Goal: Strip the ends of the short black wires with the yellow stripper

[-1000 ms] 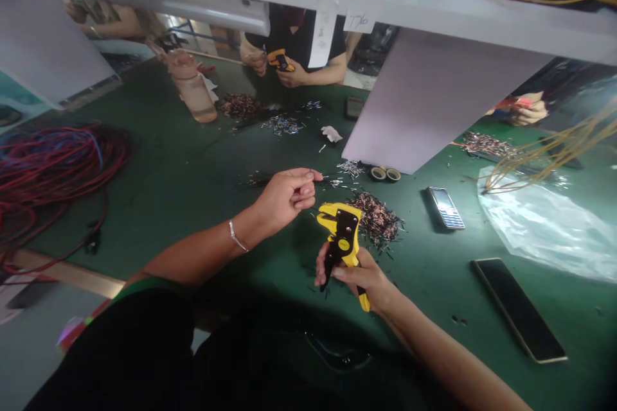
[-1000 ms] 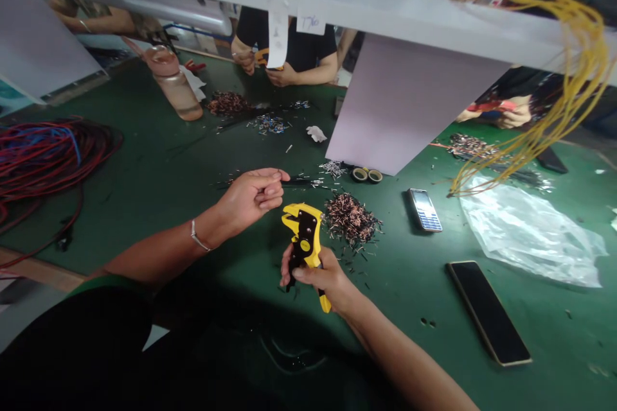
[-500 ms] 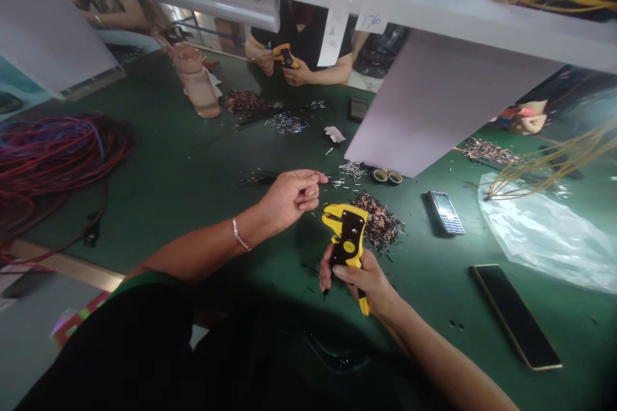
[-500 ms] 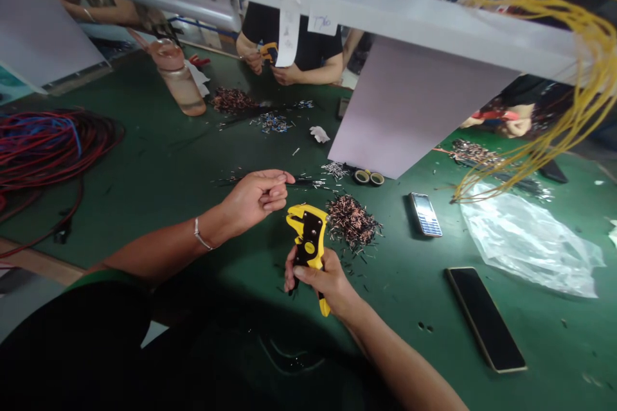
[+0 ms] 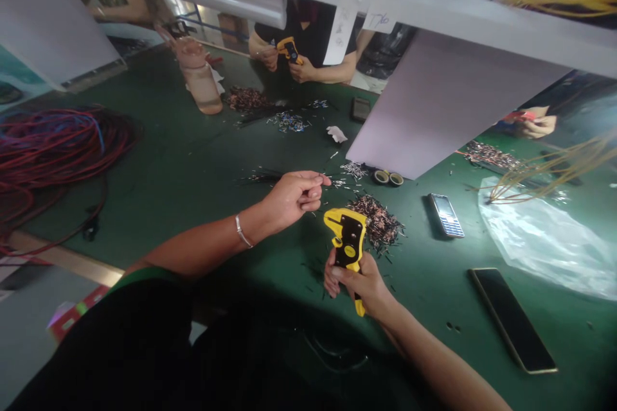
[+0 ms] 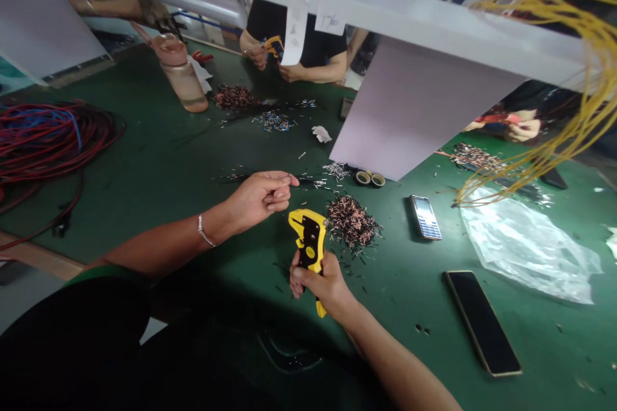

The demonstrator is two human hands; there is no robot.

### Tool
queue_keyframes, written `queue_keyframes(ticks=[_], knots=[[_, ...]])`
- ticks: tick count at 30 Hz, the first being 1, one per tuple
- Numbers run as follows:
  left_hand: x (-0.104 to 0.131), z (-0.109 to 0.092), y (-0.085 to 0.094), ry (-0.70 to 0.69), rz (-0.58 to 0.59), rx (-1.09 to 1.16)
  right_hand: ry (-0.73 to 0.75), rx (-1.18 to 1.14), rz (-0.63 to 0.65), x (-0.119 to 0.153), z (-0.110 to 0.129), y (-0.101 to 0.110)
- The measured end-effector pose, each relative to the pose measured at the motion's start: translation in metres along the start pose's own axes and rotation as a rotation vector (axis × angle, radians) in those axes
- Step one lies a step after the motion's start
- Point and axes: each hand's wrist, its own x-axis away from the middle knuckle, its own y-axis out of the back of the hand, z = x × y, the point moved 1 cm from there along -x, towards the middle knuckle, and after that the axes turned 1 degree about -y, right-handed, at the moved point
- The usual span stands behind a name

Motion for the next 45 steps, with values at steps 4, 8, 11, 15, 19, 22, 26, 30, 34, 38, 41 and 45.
queue_keyframes(ticks=[4,8,11,15,19,22,26,30,34,38,41,45], knots=[[-0.004,0.003,0.003,0.009,0.003,-0.004,0.016,0.144,-0.084,0.001,-0.007,0.003],[-0.007,0.004,0.006,0.004,0.047,-0.027,-0.007,0.390,-0.127,0.002,-0.006,0.003],[-0.007,0.002,0.006,-0.012,0.070,-0.047,0.044,0.610,-0.121,0.002,-0.001,0.002],[-0.003,-0.004,0.002,-0.029,0.110,-0.116,0.125,0.860,-0.119,0.004,0.001,0.002],[0.000,-0.007,0.000,-0.037,0.114,-0.193,0.191,1.038,-0.112,0.005,-0.002,0.001],[0.000,-0.007,0.000,-0.043,0.085,-0.234,0.256,1.141,-0.108,0.005,0.000,-0.001],[-0.002,-0.006,0.000,-0.034,0.079,-0.258,0.376,1.269,-0.091,0.006,0.005,-0.003],[-0.002,-0.006,-0.001,0.002,0.093,-0.259,0.409,1.308,-0.071,0.008,0.005,-0.004],[-0.001,-0.007,-0.001,-0.044,0.088,-0.283,0.344,1.208,-0.061,0.007,0.005,-0.004],[0.001,-0.008,-0.001,-0.082,0.094,-0.312,0.352,1.307,-0.095,0.007,0.005,-0.003],[0.001,-0.008,-0.002,-0.060,0.117,-0.323,0.391,1.350,-0.087,0.009,0.007,-0.002],[-0.001,-0.007,-0.001,-0.024,0.141,-0.312,0.298,1.106,-0.054,0.013,0.010,-0.004]])
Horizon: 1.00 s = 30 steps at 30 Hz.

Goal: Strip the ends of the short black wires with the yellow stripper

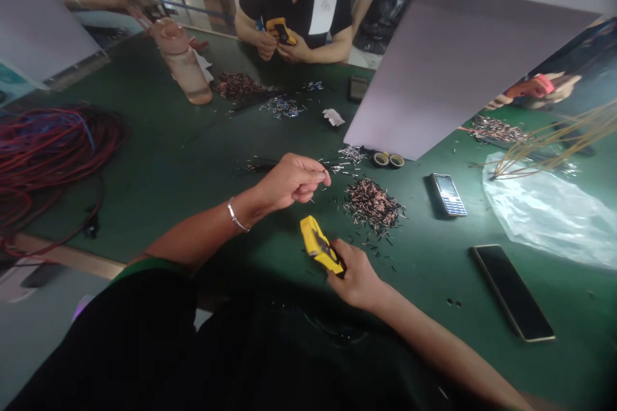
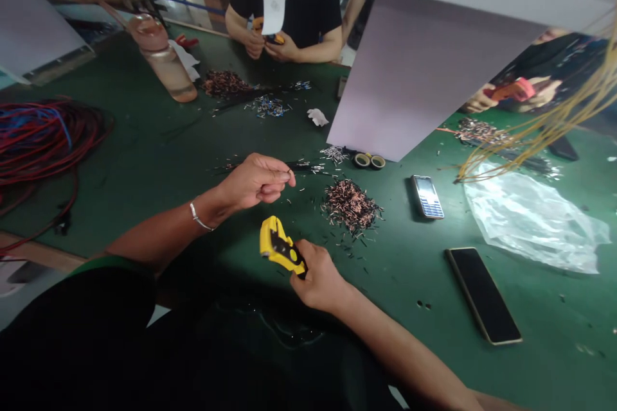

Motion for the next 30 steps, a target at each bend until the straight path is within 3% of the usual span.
queue_keyframes(ticks=[6,8,14,17,23,30], knots=[[0.000,0.003,0.001,0.009,0.021,0.041,-0.403,-0.995,0.128,0.004,0.005,0.008],[0.000,0.004,0.000,0.004,0.006,0.046,-0.459,-1.152,0.120,0.005,0.004,0.012],[-0.001,0.009,-0.003,0.032,0.016,0.030,-0.556,-1.066,0.125,0.013,0.000,0.017],[-0.002,0.012,-0.003,0.033,-0.001,0.025,-0.529,-1.043,0.125,0.012,-0.005,0.011],[-0.009,0.016,0.002,0.021,-0.039,0.026,-0.433,-0.779,0.062,0.004,-0.021,-0.001],[-0.017,0.023,0.008,0.039,-0.017,0.025,-0.389,-0.714,0.075,0.001,-0.026,-0.006]])
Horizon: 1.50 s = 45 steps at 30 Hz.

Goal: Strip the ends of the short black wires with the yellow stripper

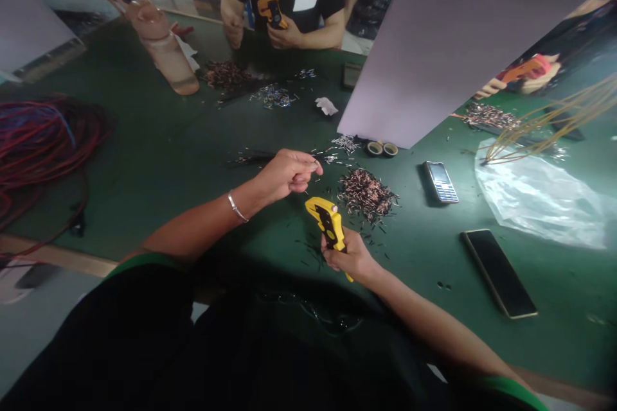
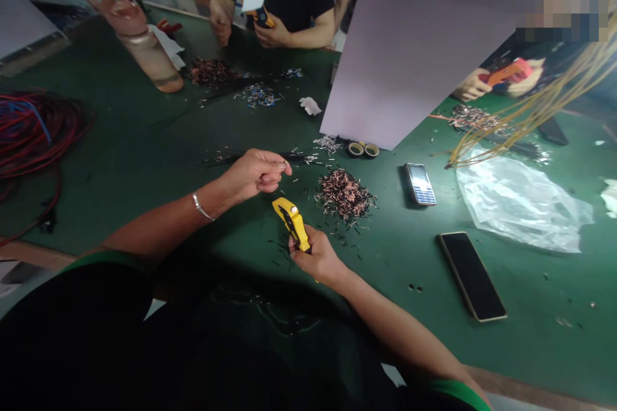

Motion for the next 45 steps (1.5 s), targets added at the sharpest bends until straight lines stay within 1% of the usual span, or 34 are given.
queue_keyframes(ticks=[3,5,7,10,12,13,15,17,18,19,21,22,25,27,30,32,36,40,45], knots=[[-0.002,0.003,0.003,0.011,0.017,0.004,-0.039,-0.043,0.028,-0.001,-0.001,-0.002],[-0.003,0.003,0.004,0.018,0.015,0.007,-0.053,-0.030,0.044,0.000,0.000,-0.003],[-0.002,0.002,0.003,0.028,0.027,0.011,-0.015,0.096,0.014,0.001,0.002,-0.003],[0.002,0.000,0.000,0.052,0.057,0.007,0.129,0.385,-0.086,0.003,0.005,-0.001],[0.003,-0.001,-0.001,0.026,0.050,0.004,0.178,0.462,-0.098,0.004,0.006,0.000],[0.003,-0.002,0.000,0.016,0.047,0.004,0.171,0.457,-0.088,0.005,0.006,0.001],[0.002,-0.004,0.003,0.027,0.046,-0.004,0.125,0.411,-0.059,0.008,0.006,0.002],[0.000,-0.010,0.009,0.015,0.009,-0.024,0.071,0.360,0.016,0.013,0.008,0.002],[-0.001,-0.014,0.013,-0.044,-0.052,-0.030,0.050,0.351,0.085,0.016,0.010,0.001],[-0.002,-0.018,0.016,-0.095,-0.073,-0.031,0.052,0.364,0.151,0.018,0.011,0.001],[-0.002,-0.025,0.020,-0.163,-0.089,-0.019,0.083,0.344,0.144,0.021,0.015,0.001],[-0.001,-0.027,0.020,-0.164,-0.079,-0.022,0.060,0.295,0.153,0.021,0.015,0.001],[0.002,-0.028,0.017,-0.151,-0.071,-0.015,-0.021,0.082,0.122,0.016,0.012,0.005],[0.005,-0.027,0.013,-0.148,-0.070,-0.004,-0.051,-0.064,0.091,0.011,0.008,0.009],[0.007,-0.025,0.009,-0.158,-0.080,-0.019,-0.034,-0.235,0.130,0.007,0.003,0.013],[0.009,-0.024,0.007,-0.173,-0.100,-0.033,-0.009,-0.307,0.165,0.006,0.000,0.014],[0.012,-0.023,0.001,-0.174,-0.113,-0.022,0.010,-0.376,0.185,0.003,-0.004,0.011],[0.015,-0.021,-0.005,-0.154,-0.127,0.003,0.018,-0.389,0.213,0.000,-0.004,0.005],[0.017,-0.015,-0.012,-0.134,-0.158,0.037,0.018,-0.395,0.202,-0.001,-0.002,0.001]])
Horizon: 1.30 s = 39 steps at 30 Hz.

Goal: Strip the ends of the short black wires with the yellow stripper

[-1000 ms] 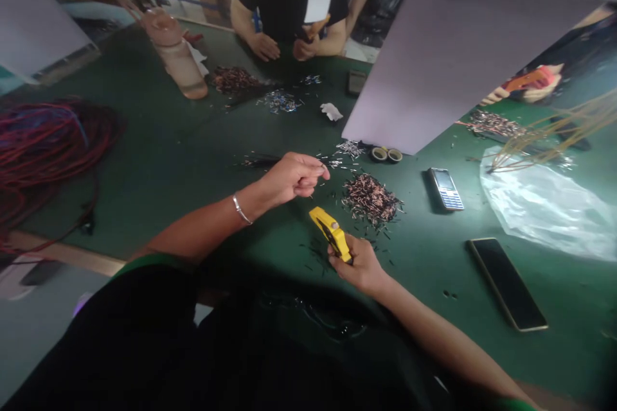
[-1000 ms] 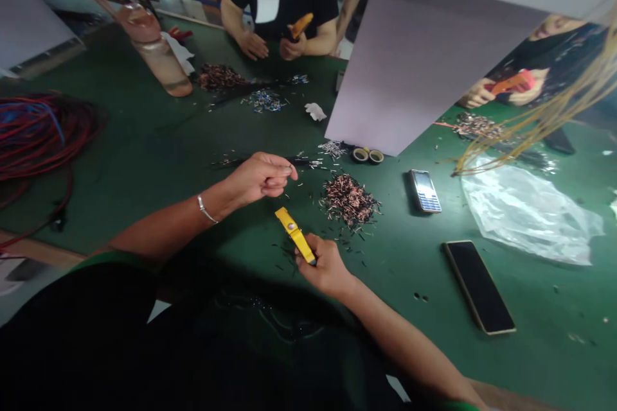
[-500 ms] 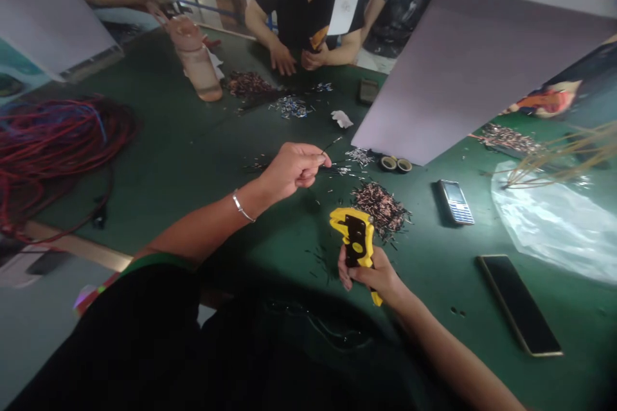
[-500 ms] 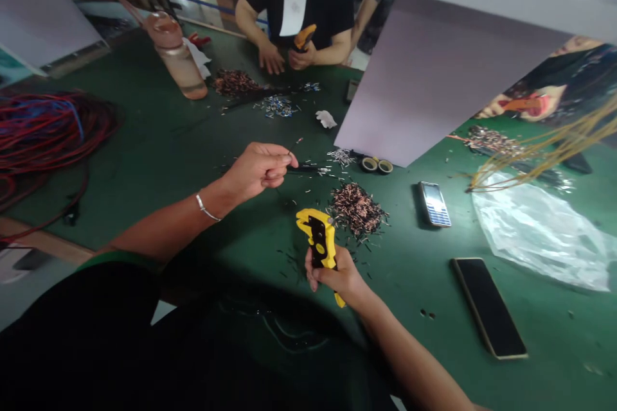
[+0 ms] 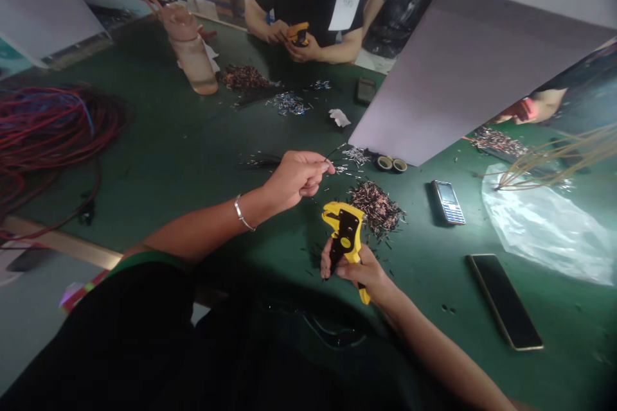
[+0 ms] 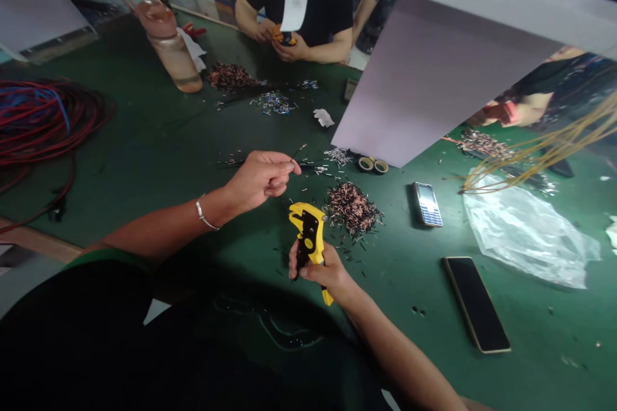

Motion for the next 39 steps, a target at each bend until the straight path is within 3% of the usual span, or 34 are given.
queue_keyframes(ticks=[12,27,30,35,39], knots=[[0.004,0.009,-0.005,0.047,-0.014,0.076,-0.034,0.053,0.028,0.002,-0.001,-0.005],[0.003,0.005,-0.004,0.110,0.079,0.062,-0.027,0.129,-0.218,0.011,-0.009,-0.007],[0.001,0.006,-0.002,0.113,0.094,0.050,-0.014,0.211,-0.274,0.011,-0.008,-0.007],[-0.003,0.008,0.000,0.119,0.093,0.016,-0.014,0.526,-0.270,0.010,-0.002,-0.004],[-0.005,0.014,0.001,0.119,0.109,0.019,0.020,0.639,-0.287,0.009,0.000,-0.003]])
